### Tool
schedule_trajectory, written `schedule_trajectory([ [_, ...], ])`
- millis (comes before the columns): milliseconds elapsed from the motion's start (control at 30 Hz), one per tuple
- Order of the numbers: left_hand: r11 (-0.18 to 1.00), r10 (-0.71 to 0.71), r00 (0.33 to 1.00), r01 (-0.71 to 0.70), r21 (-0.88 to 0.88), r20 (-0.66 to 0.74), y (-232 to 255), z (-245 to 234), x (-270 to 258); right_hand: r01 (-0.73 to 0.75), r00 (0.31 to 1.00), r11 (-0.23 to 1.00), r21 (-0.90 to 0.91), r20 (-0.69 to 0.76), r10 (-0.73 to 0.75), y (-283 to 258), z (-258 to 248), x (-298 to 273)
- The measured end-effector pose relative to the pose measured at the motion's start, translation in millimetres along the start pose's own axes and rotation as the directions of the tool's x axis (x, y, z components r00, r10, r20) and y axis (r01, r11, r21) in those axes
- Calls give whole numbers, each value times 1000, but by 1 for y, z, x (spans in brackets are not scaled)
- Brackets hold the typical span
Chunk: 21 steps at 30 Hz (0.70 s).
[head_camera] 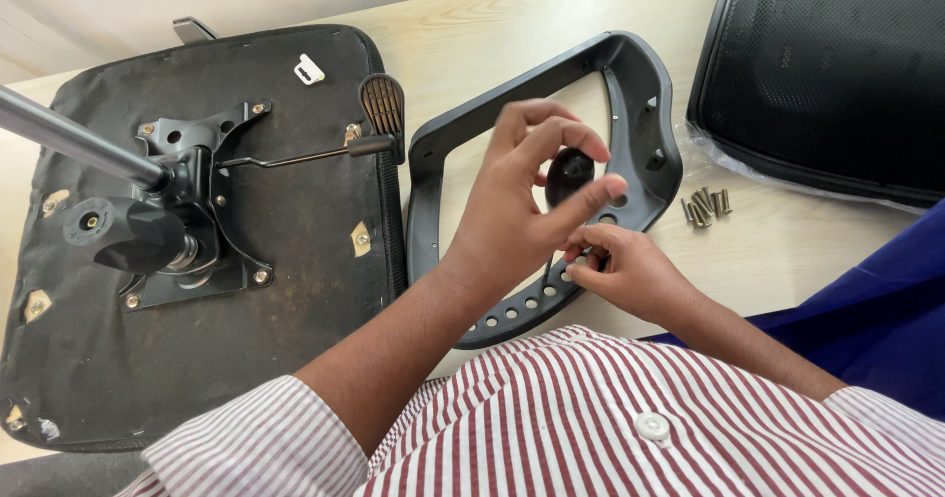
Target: The person uses a screwdriver to fasten screws into a black plastic chair frame on a light wooden table. They align the frame, insert screws, and tighten them one by one while an upside-down chair base and additional screws remain on the table.
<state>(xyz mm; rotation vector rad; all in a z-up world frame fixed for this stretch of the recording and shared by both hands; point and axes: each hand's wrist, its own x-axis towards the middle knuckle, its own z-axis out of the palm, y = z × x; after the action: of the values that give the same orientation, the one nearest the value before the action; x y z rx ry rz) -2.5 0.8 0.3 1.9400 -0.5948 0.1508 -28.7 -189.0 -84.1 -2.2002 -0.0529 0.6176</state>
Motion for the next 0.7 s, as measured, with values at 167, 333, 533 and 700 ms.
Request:
schedule_trajectory([
  [167, 987, -38, 999, 33, -158, -26, -1, -2, 4, 54, 998, 998, 39, -16, -53, 1, 0, -1],
  [333, 964, -148, 986, 162, -209, 80, -3, -9, 8, 46, 999, 999, 19, -23, -46, 1, 1, 0],
  [533, 991, -26, 999, 31, 132, -41, 3, -2, 2, 60, 998, 997, 54, -22, -59, 2, 1, -1],
  [700, 986, -42, 999, 43, -158, 9, 0, -7, 6, 35, 999, 999, 25, -22, -35, 0, 1, 0],
])
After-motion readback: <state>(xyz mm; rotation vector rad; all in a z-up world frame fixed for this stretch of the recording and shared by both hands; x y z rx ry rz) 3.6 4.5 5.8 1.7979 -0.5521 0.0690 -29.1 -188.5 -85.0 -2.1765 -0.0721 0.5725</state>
